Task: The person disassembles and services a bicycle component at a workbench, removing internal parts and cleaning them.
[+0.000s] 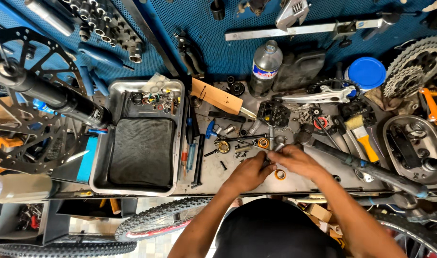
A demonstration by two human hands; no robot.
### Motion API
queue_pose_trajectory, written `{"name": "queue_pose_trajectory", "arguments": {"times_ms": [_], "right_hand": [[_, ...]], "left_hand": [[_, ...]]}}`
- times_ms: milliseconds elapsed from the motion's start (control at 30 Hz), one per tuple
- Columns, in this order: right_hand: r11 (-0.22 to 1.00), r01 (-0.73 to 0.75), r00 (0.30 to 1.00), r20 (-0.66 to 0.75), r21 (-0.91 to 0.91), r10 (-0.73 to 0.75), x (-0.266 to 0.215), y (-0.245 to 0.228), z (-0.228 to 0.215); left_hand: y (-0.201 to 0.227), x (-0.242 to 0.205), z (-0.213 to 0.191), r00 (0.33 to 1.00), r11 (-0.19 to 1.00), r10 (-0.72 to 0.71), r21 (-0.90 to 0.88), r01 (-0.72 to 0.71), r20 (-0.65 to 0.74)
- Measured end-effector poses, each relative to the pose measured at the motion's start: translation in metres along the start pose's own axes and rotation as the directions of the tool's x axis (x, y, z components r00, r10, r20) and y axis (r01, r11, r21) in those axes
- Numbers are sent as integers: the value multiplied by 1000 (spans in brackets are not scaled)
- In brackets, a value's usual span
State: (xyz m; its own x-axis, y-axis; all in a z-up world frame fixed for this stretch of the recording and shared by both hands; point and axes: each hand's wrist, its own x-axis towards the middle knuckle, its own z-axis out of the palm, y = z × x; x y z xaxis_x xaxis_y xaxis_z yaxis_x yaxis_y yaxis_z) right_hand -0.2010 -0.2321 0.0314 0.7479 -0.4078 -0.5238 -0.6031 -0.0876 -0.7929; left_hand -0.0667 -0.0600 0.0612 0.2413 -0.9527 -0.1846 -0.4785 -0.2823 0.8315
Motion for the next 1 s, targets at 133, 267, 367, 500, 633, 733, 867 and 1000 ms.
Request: {"name": "queue_pose_trajectory", "arguments": {"times_ms": [133,267,367,500,633,733,867,1000], "right_hand": [[975,-49,986,-148,218,83,4,1,20],[854,-43,983,-132,518,129,1,5,32],[875,63,981,-193,480,36,4,18,45],[778,117,993,-46,618,-113,2,22,36],[891,51,999,-14,452,-51,-2,10,23],[934,151,988,-8,324,-156,-8,0,21],[929,282,951,59,241,-304,-19,-16,4],[870,13,987,131,492,-88,-26,-21,2]], "left_hand": [[8,-4,3,974,996,73,61,-62,-216],[-4,-4,17,956,976,105,210,-47,-274],[-20,-2,31,906,983,182,79,-165,-383],[-29,1,35,964,841,-190,-537,63,-185],[-28,-3,25,976,885,-88,-465,-14,-198],[-28,-6,25,982,898,-47,-438,-40,-185],[-31,-11,25,970,738,-243,-654,165,-30],[-30,-15,21,987,909,-70,-416,4,-144]]}}
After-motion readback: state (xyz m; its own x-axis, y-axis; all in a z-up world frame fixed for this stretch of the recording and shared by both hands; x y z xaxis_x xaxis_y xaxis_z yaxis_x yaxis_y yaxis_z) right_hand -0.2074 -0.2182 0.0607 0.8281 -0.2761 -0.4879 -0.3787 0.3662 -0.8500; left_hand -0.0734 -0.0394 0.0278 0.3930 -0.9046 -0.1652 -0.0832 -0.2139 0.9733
